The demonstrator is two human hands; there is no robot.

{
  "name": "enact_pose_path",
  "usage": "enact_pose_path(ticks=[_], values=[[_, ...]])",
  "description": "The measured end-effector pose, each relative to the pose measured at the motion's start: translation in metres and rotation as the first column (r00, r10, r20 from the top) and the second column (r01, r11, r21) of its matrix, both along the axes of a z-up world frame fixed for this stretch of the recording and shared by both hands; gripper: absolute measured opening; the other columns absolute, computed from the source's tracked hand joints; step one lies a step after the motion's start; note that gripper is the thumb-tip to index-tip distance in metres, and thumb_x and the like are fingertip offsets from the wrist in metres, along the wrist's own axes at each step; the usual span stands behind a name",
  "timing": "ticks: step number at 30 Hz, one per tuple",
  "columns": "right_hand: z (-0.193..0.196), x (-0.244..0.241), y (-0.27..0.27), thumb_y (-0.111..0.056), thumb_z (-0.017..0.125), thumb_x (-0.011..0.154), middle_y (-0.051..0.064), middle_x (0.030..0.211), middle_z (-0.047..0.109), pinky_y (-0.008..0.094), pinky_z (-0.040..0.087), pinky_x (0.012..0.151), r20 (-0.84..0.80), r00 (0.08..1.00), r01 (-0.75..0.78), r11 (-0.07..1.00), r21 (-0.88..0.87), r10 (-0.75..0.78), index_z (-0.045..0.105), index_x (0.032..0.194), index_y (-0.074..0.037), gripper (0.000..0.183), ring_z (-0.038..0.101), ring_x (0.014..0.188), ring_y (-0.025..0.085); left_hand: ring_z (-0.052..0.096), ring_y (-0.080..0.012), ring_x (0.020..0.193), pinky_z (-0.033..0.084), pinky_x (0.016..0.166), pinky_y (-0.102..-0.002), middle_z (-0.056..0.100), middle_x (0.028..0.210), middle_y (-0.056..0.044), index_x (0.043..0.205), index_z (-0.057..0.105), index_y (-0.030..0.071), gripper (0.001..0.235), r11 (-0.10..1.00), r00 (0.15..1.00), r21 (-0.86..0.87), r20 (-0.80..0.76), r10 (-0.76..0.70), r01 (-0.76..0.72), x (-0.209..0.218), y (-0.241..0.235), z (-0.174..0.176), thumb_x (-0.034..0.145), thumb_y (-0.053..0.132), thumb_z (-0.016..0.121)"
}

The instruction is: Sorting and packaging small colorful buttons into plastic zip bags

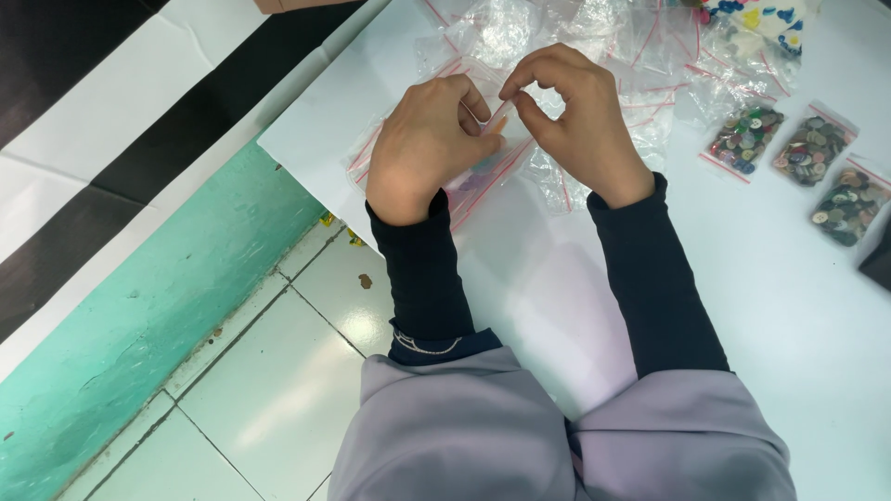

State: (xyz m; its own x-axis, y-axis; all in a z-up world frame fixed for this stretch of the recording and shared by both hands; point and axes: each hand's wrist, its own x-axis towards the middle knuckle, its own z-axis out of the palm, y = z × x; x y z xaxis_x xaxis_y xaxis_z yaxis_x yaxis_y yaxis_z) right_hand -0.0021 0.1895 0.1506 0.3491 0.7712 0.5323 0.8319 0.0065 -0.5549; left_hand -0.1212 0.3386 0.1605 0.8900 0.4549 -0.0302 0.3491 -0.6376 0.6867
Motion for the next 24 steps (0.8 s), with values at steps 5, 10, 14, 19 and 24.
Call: enact_pose_path(ticks=[5,10,14,19,24], values=[[-0.006,0.003,0.000,0.008,0.059,0.095,0.008,0.107,0.068,0.036,0.049,0.092,0.010,1.000,-0.007,0.999,-0.049,0.008,0.073,0.104,-0.007,0.022,0.065,0.103,0.024,0.064,-0.0140,0.073,0.047,0.059,-0.033,0.071,0.077,0.007,0.077,0.068,0.016,0.005,0.999,1.000,0.026,-0.011,0.022,-0.022,0.010,0.006,-0.018,0.077,0.019,0.072],[-0.008,0.006,0.000,0.008,0.058,0.095,0.006,0.103,0.070,0.035,0.049,0.089,0.024,0.999,-0.020,0.997,-0.077,0.022,0.072,0.103,-0.006,0.021,0.065,0.099,0.023,0.063,-0.0166,0.074,0.046,0.060,-0.035,0.070,0.073,0.008,0.068,0.063,0.015,0.007,0.999,0.999,0.031,-0.028,0.027,-0.026,0.011,0.006,-0.017,0.070,0.008,0.061],[-0.008,0.007,0.000,0.008,0.056,0.097,0.009,0.106,0.072,0.036,0.050,0.089,0.023,0.999,-0.030,0.996,-0.090,0.033,0.070,0.109,-0.003,0.022,0.067,0.100,0.025,0.062,-0.0167,0.070,0.045,0.057,-0.036,0.069,0.072,0.010,0.064,0.060,0.015,0.010,0.998,0.998,0.032,-0.029,0.058,-0.057,0.011,0.006,-0.016,0.064,0.006,0.057],[-0.016,0.006,0.006,0.002,0.063,0.097,0.008,0.115,0.067,0.038,0.051,0.085,-0.011,0.999,0.049,0.997,-0.054,-0.050,0.063,0.121,-0.005,0.025,0.063,0.102,0.023,0.063,-0.0226,0.068,0.046,0.054,-0.040,0.069,0.073,0.006,0.072,0.061,0.015,0.012,0.984,0.989,0.094,0.002,0.151,-0.150,0.016,0.014,-0.027,0.070,0.006,0.052],[-0.017,0.001,0.011,-0.002,0.063,0.104,0.010,0.108,0.069,0.035,0.053,0.089,-0.009,1.000,-0.017,0.999,-0.036,0.017,0.066,0.113,-0.002,0.009,0.066,0.097,0.023,0.062,-0.0277,0.068,0.046,0.056,-0.042,0.065,0.074,0.001,0.076,0.059,0.016,0.009,0.947,0.963,0.179,0.001,0.270,-0.266,0.019,0.026,-0.042,0.077,0.009,0.055]])
